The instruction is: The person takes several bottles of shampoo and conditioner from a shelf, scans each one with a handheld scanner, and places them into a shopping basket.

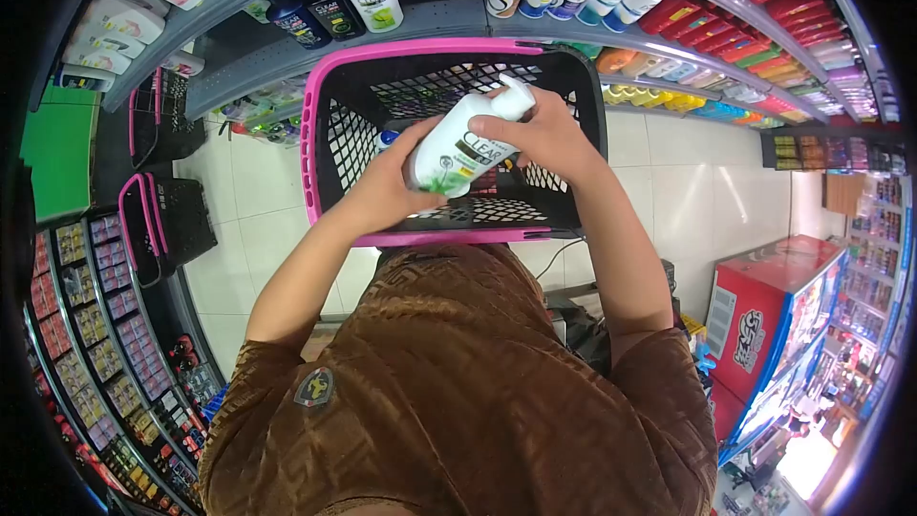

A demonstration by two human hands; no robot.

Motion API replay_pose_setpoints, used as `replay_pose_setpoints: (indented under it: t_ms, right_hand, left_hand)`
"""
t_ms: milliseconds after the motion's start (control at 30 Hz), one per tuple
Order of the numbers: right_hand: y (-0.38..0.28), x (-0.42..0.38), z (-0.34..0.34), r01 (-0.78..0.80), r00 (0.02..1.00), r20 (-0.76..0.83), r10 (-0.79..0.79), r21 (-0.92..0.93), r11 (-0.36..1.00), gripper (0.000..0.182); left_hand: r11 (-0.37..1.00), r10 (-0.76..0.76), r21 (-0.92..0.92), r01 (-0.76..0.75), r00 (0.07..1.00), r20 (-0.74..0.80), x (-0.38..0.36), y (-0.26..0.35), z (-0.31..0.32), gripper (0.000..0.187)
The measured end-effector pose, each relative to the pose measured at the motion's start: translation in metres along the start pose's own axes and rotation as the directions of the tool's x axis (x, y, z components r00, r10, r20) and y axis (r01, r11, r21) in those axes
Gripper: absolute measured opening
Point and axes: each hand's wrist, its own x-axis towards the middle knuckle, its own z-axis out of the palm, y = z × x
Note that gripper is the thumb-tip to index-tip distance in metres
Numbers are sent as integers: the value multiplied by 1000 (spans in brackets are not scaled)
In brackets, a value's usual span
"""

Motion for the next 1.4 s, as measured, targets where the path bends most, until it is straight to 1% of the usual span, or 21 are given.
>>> replay_pose_setpoints:
  t_ms: [33,100,133,167,233,267,333,367,433,567,667,833,900,1000,1067,1167,1233,1300,1333,1367,1400]
  right_hand:
    - [6,4,2,-3,1000,-3,3,-7,1000,58]
    - [23,12,8,17,993,-109,-32,-143,990,54]
    - [51,24,8,97,975,-163,-152,-301,949,61]
    - [63,29,11,92,976,-159,-147,-306,947,61]
    - [77,38,15,-46,969,-213,-122,-645,763,71]
    - [85,44,20,-135,975,-220,-35,-707,694,73]
    - [124,62,23,-179,980,-195,47,-744,644,68]
    - [151,72,23,-187,980,-187,68,-750,635,66]
    - [180,82,29,-148,986,-80,146,-823,548,65]
    - [231,99,42,-124,934,66,352,-863,490,67]
    - [258,100,56,115,912,255,321,-910,398,68]
    - [308,96,72,100,856,290,427,-905,413,68]
    - [321,96,81,40,852,241,465,-915,402,71]
    - [322,94,77,43,852,249,460,-910,413,72]
    - [304,103,72,54,771,313,555,-900,433,82]
    - [293,101,65,-21,825,283,490,-850,527,94]
    - [288,106,51,-85,849,227,477,-833,547,93]
    - [280,107,31,-124,807,218,548,-846,519,83]
    - [262,97,22,-178,825,144,547,-851,493,74]
    - [256,90,11,-132,873,131,469,-863,487,58]
    - [221,76,1,-256,843,92,530,-798,545,55]
  left_hand:
    - [982,167,-72,-174,981,-99,13,-36,2,91]
    - [932,289,291,-217,928,-234,15,-50,-20,84]
    - [885,330,427,-186,898,-292,13,-62,-34,81]
    - [819,381,555,-143,859,-341,9,-76,-49,78]
    - [598,505,799,65,744,-438,-8,-111,-76,79]
    - [606,500,793,70,742,-447,-16,-125,-86,79]
    - [632,349,710,309,705,-617,-32,-151,-96,84]
    - [636,342,704,317,701,-625,-35,-161,-97,84]
    - [921,165,370,124,735,-658,-38,-174,-99,88]
    - [913,62,326,243,710,-702,-36,-159,-95,84]
    - [909,24,308,283,701,-713,-38,-157,-94,83]
    - [892,9,321,319,697,-717,-36,-159,-94,82]
    - [888,-17,311,339,701,-713,-34,-149,-93,82]
    - [875,-38,321,364,711,-702,-35,-149,-93,83]
    - [869,-9,344,356,705,-709,-32,-148,-93,84]
    - [854,-27,342,392,690,-723,-33,-147,-91,83]
    - [832,-48,345,434,676,-735,-32,-150,-90,83]
    - [832,-23,362,421,678,-735,-33,-151,-89,84]
    - [828,2,383,410,680,-733,-33,-151,-90,84]
    - [832,9,384,401,682,-732,-33,-153,-91,84]
    - [830,-6,375,413,680,-734,-33,-156,-91,85]
